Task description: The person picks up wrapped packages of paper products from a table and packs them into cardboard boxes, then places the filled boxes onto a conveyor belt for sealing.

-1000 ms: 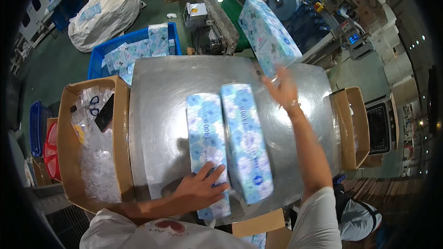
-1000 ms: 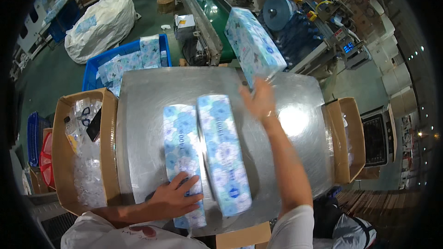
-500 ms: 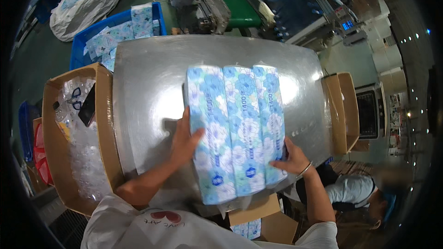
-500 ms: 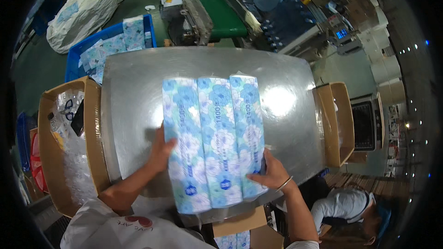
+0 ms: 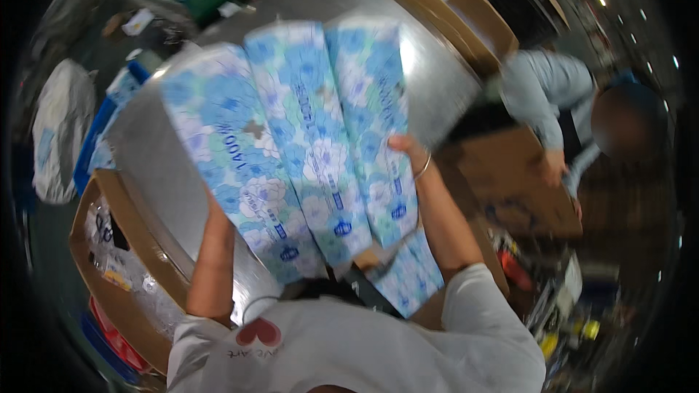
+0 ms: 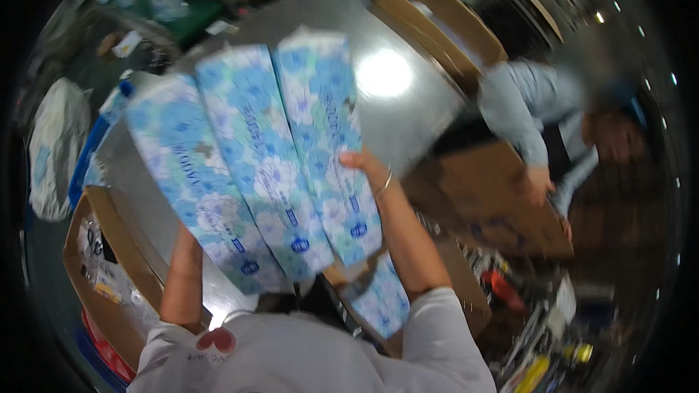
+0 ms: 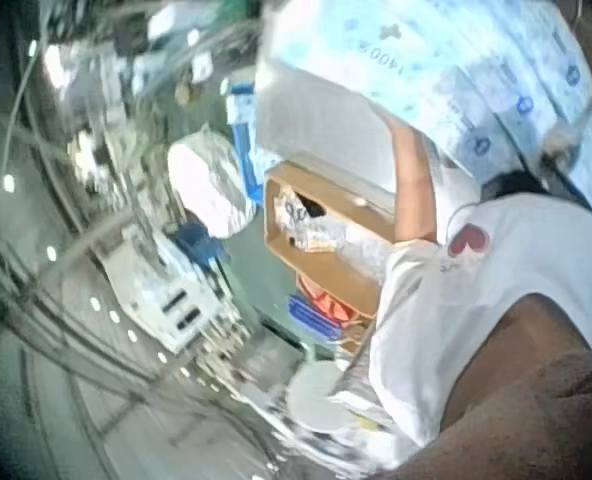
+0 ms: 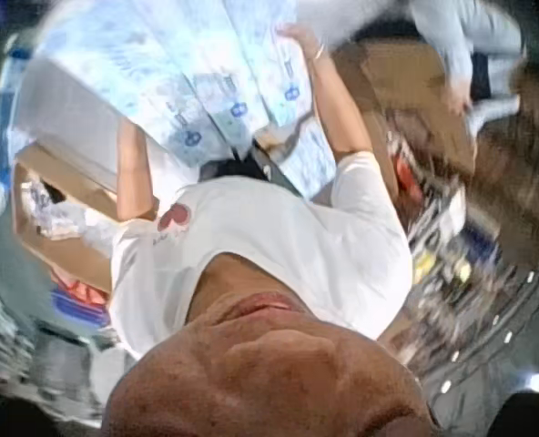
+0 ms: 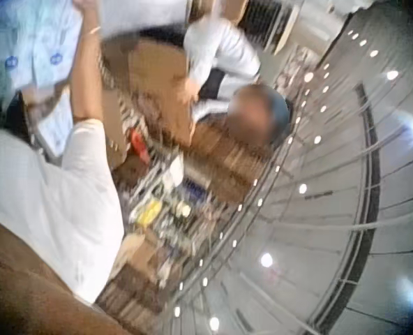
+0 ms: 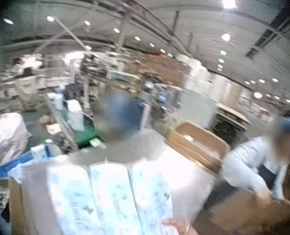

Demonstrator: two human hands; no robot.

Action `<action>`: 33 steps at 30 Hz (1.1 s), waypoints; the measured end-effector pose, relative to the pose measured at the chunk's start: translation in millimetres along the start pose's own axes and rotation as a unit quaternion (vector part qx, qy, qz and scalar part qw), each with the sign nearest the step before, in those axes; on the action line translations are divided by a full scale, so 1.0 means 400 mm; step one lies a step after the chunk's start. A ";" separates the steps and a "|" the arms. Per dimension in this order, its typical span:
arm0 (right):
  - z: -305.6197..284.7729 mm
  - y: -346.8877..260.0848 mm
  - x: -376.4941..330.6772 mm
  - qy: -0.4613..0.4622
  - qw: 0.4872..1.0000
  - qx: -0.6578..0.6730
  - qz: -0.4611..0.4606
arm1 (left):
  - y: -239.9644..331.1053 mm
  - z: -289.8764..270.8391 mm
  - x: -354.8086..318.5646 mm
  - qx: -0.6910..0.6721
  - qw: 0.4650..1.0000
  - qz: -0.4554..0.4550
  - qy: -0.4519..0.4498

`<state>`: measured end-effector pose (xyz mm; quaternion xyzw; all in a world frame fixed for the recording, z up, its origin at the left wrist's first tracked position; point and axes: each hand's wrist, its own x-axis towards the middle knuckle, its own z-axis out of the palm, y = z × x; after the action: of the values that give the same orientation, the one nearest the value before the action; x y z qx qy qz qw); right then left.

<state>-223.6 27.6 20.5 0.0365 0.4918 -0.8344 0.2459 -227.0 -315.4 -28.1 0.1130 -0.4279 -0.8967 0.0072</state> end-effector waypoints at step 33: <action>-0.103 0.495 -1.156 0.256 0.514 -0.661 0.484 | -0.597 0.421 -0.690 0.596 0.307 0.198 -0.715</action>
<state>262.6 157.1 -19.7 0.3073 0.8494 0.0243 0.4283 26.7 -4.8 -54.8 -0.6867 -0.6934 -0.0998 -0.1939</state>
